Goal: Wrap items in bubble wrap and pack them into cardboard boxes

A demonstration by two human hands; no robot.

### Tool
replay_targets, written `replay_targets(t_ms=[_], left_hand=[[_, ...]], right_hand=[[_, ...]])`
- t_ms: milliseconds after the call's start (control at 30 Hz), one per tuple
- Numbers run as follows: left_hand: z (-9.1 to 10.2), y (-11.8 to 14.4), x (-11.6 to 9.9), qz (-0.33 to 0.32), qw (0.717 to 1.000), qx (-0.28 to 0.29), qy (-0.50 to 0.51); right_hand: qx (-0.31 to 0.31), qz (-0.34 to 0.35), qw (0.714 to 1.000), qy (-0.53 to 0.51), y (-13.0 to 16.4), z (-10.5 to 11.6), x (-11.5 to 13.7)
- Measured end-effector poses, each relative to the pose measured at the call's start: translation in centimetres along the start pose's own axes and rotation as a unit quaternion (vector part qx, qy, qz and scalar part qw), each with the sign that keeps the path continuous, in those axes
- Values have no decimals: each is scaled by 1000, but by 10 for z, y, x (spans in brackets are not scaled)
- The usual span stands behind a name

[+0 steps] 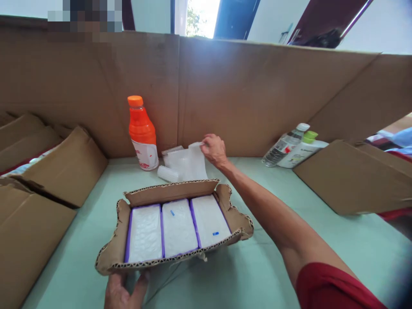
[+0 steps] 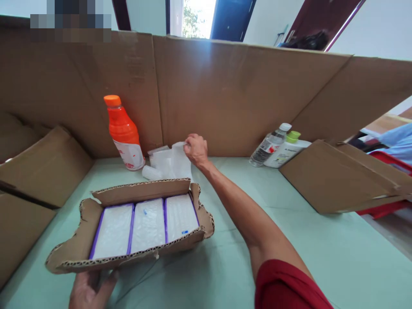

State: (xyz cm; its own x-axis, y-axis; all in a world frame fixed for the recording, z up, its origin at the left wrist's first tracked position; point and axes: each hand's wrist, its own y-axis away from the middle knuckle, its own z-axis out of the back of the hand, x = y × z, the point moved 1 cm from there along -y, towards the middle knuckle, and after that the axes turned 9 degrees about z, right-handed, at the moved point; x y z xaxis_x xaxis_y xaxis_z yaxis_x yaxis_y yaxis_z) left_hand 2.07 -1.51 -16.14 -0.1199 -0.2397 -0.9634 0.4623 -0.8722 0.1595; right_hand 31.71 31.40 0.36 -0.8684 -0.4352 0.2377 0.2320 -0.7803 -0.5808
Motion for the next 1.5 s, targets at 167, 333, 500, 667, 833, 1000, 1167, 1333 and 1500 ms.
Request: replay_targets(t_ms=[167, 333, 500, 667, 833, 1000, 1167, 1333, 1500], left_hand=[[-3, -2, -23, -25, 1000, 8, -1], [6, -5, -42, -42, 998, 42, -13], [12, -1, -58, -36, 997, 72, -15], [16, 8, -65, -59, 994, 95, 6], [36, 15, -54, -50, 994, 94, -37], [54, 15, -52, -37, 991, 103, -71], [39, 10, -60, -37, 990, 115, -77], [3, -6, -76, -55, 993, 75, -76], [-28, -32, -89, -80, 992, 93, -37]], right_hand=[[-107, 7, 994, 3, 64, 115, -17], [-85, -86, 993, 10, 188, 205, 7], [21, -53, 998, -40, 306, 194, 75], [187, 117, 967, -128, 344, 140, 170], [138, 187, 935, -266, 328, 124, 212], [-10, -20, 972, -234, 306, 145, 156], [39, -137, 956, -258, 285, 127, 120], [43, -125, 940, -314, 270, 94, 122], [39, -147, 936, -316, 271, 91, 95]])
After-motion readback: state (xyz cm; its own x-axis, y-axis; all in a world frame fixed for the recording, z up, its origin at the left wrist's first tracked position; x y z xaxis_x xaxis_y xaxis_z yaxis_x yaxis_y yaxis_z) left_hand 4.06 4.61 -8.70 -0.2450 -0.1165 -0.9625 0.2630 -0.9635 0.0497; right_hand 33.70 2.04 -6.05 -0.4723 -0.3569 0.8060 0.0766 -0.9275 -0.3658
